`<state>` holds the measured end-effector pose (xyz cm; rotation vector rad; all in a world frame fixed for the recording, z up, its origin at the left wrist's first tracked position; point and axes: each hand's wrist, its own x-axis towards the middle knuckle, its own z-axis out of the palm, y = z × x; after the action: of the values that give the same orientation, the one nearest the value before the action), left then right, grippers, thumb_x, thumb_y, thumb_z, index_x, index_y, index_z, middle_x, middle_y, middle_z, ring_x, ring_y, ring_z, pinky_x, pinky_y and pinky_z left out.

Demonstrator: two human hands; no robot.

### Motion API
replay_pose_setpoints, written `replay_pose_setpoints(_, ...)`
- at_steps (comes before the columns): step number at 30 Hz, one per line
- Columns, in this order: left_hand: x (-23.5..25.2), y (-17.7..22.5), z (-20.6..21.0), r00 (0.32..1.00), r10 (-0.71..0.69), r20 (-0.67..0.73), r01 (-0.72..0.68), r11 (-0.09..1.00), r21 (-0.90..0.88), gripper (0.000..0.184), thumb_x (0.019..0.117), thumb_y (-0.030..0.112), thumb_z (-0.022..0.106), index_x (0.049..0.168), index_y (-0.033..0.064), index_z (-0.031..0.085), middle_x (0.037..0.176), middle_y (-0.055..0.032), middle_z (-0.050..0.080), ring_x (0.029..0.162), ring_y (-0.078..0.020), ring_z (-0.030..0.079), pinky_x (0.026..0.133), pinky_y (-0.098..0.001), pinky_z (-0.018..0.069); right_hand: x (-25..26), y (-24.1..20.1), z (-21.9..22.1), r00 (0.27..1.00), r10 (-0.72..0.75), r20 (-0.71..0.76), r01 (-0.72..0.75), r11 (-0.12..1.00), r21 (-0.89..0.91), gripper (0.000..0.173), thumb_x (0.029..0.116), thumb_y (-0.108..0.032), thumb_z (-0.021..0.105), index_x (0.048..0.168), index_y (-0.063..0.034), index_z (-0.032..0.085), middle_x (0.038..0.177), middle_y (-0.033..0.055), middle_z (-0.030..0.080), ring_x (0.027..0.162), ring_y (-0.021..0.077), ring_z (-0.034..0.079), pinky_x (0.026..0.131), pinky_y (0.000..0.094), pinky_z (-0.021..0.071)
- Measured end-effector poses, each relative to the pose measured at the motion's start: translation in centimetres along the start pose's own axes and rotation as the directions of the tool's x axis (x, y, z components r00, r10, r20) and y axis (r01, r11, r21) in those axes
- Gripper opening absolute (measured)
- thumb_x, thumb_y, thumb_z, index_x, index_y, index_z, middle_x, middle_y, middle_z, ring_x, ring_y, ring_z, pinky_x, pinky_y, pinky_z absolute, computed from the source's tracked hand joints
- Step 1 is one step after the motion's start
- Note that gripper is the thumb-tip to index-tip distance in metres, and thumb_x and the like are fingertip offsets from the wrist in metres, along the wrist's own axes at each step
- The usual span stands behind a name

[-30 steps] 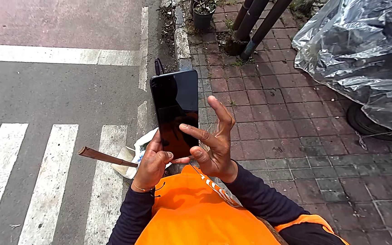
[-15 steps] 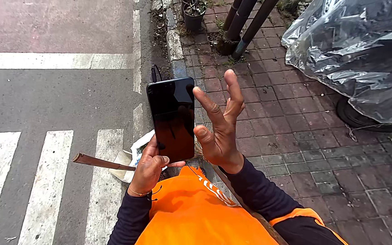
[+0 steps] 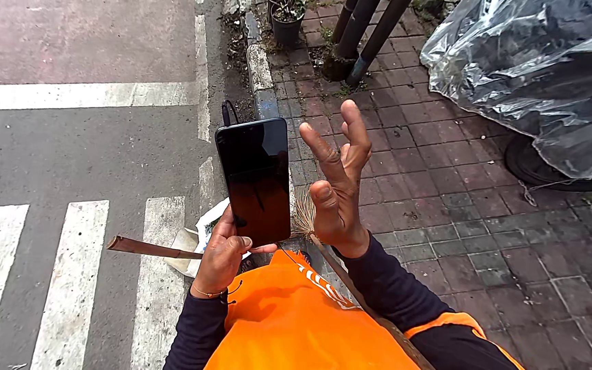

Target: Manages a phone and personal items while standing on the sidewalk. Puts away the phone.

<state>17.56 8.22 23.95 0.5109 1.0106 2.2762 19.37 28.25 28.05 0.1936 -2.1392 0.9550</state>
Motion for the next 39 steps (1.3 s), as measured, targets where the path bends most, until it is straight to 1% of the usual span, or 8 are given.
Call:
replay_pose_setpoints(5, 0.1, 0.0, 0.0, 1.0, -0.001, -0.005, 0.001, 1.0, -0.002, 0.044, 0.0922, 0.011, 0.06, 0.135, 0.0203, 0.055, 0.124, -0.0006, 0.07, 0.108, -0.0187, 0.072, 0.083, -0.0417, 0.0641, 0.1, 0.1, 0.0, 1.0, -0.011, 0.019, 0.011, 1.0, 0.006, 0.069, 0.1038, -0.066, 0.026, 0.146, -0.0218, 0.057, 0.164, 0.0234, 0.02, 0.154, 0.0355, 0.013, 0.122, 0.05, 0.0165)
replay_pose_setpoints(13, 0.1, 0.0, -0.1, 1.0, 0.0, -0.002, -0.001, 1.0, -0.011, 0.043, 0.0924, 0.011, 0.061, 0.135, 0.0197, 0.056, 0.123, -0.0016, 0.07, 0.108, -0.0189, 0.072, 0.083, -0.0416, 0.064, 0.4, 0.0, 0.2, 0.999, -0.029, 0.017, 0.029, 1.0, -0.002, 0.068, 0.1042, -0.065, 0.026, 0.145, -0.0222, 0.058, 0.163, 0.0239, 0.021, 0.153, 0.0354, 0.014, 0.122, 0.0496, 0.0164)
replay_pose_setpoints(17, 0.2, 0.0, -0.2, 1.0, 0.004, 0.011, -0.004, 1.0, -0.016, 0.043, 0.0929, 0.012, 0.061, 0.135, 0.0201, 0.056, 0.124, -0.0016, 0.07, 0.108, -0.0197, 0.071, 0.084, -0.042, 0.0639, 0.4, 0.0, 0.2, 1.0, -0.02, 0.019, 0.02, 1.0, 0.003, 0.068, 0.1037, -0.066, 0.026, 0.145, -0.0231, 0.059, 0.164, 0.0226, 0.021, 0.153, 0.0352, 0.013, 0.122, 0.0499, 0.0168)
replay_pose_setpoints(26, 0.4, 0.1, 0.0, 1.0, 0.0, 0.022, 0.0, 1.0, 0.002, 0.044, 0.0931, 0.011, 0.059, 0.136, 0.0191, 0.053, 0.124, -0.001, 0.07, 0.109, -0.0189, 0.071, 0.084, -0.0411, 0.0638, 0.8, -0.1, 0.2, 0.999, -0.034, 0.016, 0.034, 0.999, 0.006, 0.066, 0.1044, -0.064, 0.028, 0.14, -0.0214, 0.063, 0.163, 0.0246, 0.022, 0.153, 0.0357, 0.014, 0.122, 0.05, 0.0177)
replay_pose_setpoints(31, 0.5, 0.1, 0.1, 1.0, -0.001, 0.029, 0.001, 1.0, 0.005, 0.043, 0.0934, 0.01, 0.058, 0.135, 0.0193, 0.055, 0.124, -0.001, 0.07, 0.108, -0.0183, 0.072, 0.084, -0.0404, 0.0639, 0.8, 0.0, 0.3, 0.999, -0.04, 0.019, 0.04, 0.999, -0.024, 0.065, 0.1045, -0.064, 0.028, 0.14, -0.0221, 0.063, 0.162, 0.0258, 0.024, 0.152, 0.0376, 0.016, 0.121, 0.0514, 0.0177)
replay_pose_setpoints(33, 0.6, 0.1, 0.1, 1.0, 0.0, 0.029, 0.0, 1.0, 0.002, 0.043, 0.0933, 0.009, 0.058, 0.135, 0.0193, 0.055, 0.124, -0.001, 0.07, 0.108, -0.0187, 0.071, 0.084, -0.0408, 0.0638, 0.8, 0.1, 0.3, 0.999, -0.033, 0.014, 0.033, 0.999, 0.003, 0.066, 0.1043, -0.065, 0.028, 0.141, -0.0226, 0.063, 0.162, 0.0244, 0.023, 0.153, 0.0357, 0.015, 0.121, 0.0502, 0.0172)
replay_pose_setpoints(36, 0.6, 0.1, 0.2, 1.0, 0.0, 0.0, 0.0, 1.0, 0.022, 0.044, 0.0922, 0.008, 0.056, 0.135, 0.0186, 0.053, 0.123, -0.0008, 0.07, 0.108, -0.0184, 0.072, 0.083, -0.0407, 0.064, 0.5, 0.2, 0.3, 0.999, -0.032, -0.025, 0.033, 0.997, 0.076, 0.066, 0.1034, -0.066, 0.03, 0.142, -0.0231, 0.061, 0.163, 0.0186, 0.024, 0.154, 0.0302, 0.013, 0.124, 0.0473, 0.0163)
replay_pose_setpoints(39, 0.7, 0.0, 0.3, 1.0, 0.004, -0.016, -0.004, 1.0, 0.029, 0.044, 0.0916, 0.007, 0.055, 0.134, 0.0185, 0.053, 0.123, -0.0005, 0.07, 0.107, -0.0183, 0.072, 0.083, -0.0405, 0.0642, -0.2, 0.3, 0.5, 0.999, -0.025, -0.046, 0.03, 0.993, 0.11, 0.064, 0.1036, -0.066, 0.03, 0.141, -0.0233, 0.06, 0.163, 0.014, 0.025, 0.155, 0.0268, 0.013, 0.124, 0.0453, 0.0177)
